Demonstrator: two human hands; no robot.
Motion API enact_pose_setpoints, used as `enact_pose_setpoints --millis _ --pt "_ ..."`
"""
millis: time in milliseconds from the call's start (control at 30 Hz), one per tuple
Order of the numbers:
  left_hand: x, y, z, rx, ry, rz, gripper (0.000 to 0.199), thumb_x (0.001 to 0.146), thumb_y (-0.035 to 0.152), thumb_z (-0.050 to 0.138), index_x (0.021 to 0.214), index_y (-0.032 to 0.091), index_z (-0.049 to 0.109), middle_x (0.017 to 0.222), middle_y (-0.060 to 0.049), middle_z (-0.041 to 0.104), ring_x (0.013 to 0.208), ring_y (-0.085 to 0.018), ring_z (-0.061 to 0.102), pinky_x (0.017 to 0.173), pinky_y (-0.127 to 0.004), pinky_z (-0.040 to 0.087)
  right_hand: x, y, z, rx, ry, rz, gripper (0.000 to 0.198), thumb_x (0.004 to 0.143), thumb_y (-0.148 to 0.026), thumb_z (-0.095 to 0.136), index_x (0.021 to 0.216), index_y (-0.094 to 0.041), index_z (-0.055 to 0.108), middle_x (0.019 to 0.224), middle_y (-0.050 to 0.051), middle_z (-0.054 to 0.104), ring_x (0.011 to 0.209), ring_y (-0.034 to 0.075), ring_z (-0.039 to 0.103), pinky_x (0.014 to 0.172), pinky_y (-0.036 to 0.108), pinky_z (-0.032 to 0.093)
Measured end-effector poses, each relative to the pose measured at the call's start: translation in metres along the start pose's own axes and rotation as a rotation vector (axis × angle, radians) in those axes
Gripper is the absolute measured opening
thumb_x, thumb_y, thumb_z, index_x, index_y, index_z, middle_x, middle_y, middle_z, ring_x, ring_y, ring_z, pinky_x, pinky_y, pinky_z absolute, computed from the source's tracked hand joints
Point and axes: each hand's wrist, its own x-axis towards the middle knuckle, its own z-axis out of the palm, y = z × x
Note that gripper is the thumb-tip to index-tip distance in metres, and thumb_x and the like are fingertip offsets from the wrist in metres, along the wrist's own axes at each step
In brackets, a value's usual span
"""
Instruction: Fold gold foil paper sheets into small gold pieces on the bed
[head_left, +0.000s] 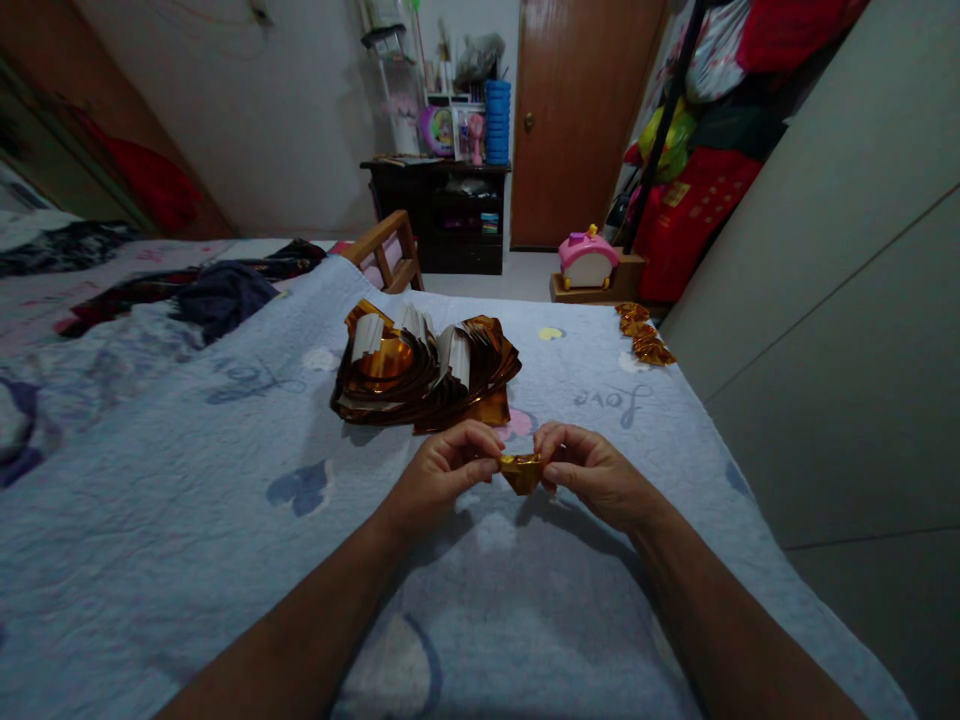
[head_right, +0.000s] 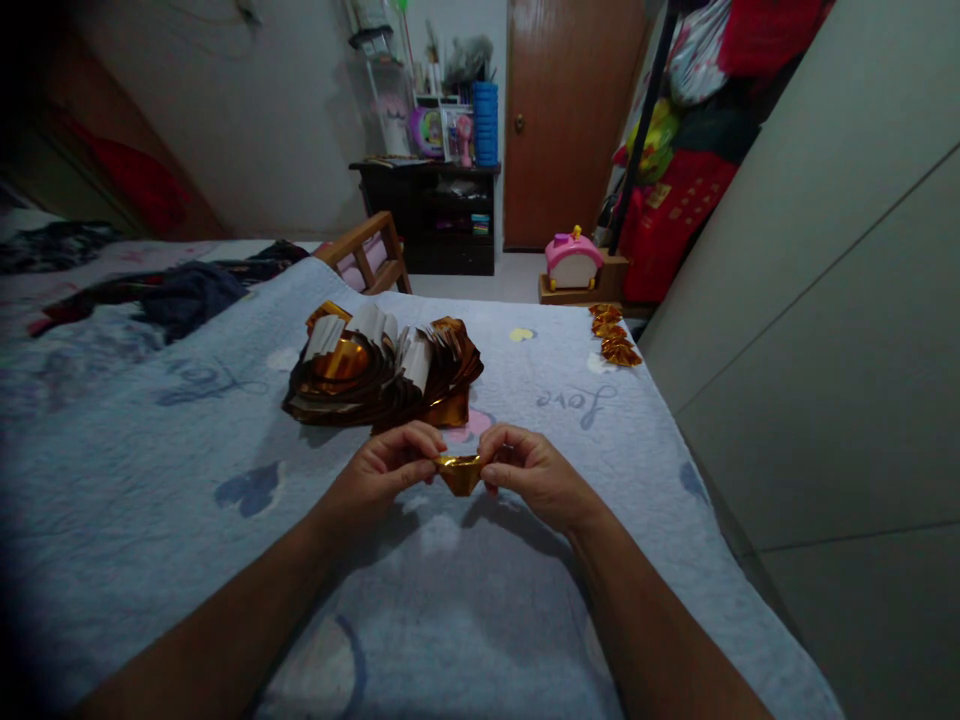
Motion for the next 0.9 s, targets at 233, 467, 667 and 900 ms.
enact_pose_setpoints --millis 233,467,667,900 --pt "-0.006 0.005 0.005 0.496 -0.060 0.289 0.015 0.087 0.014 0.068 0.091 0.024 0.079 0.098 -0.008 0.069 0.092 -0.021 0.064 0.085 -0.030 0.047 0.001 0.002 0.001 -0.025 0.174 0.054 0.034 0.073 -0.026 0.082 0.101 -0.022 0.062 0.092 0.001 0.065 0.075 0.013 0.057 0.063 0.024 0.045" --pt "-0.007 -0.004 0.005 0.636 -0.035 0.329 0.022 0.086 0.013 0.067 0.094 0.027 0.081 0.103 -0.010 0.070 0.095 -0.023 0.063 0.087 -0.032 0.045 0.003 0.001 -0.005 -0.276 0.352 -0.001 0.022 0.079 -0.038 0.074 0.083 -0.019 0.062 0.069 -0.003 0.055 0.057 0.010 0.047 0.052 0.024 0.037" --pt "-0.006 -0.010 0.004 0.793 -0.073 0.409 0.022 0.086 0.013 0.066 0.094 0.029 0.080 0.098 -0.010 0.071 0.088 -0.023 0.062 0.082 -0.034 0.046 0.008 0.002 -0.003 -0.382 0.372 -0.002 0.022 0.077 -0.038 0.074 0.081 -0.019 0.062 0.067 -0.004 0.055 0.055 0.010 0.044 0.051 0.024 0.032" --pt "-0.004 -0.019 0.008 1.001 0.004 0.570 0.031 0.091 0.008 0.056 0.110 0.025 0.074 0.105 -0.010 0.071 0.096 -0.022 0.066 0.083 -0.032 0.053 0.011 0.009 -0.008 -0.560 0.454 -0.047 0.013 0.076 -0.032 0.066 0.074 -0.020 0.061 0.066 -0.002 0.058 0.061 0.013 0.050 0.059 0.027 0.038"
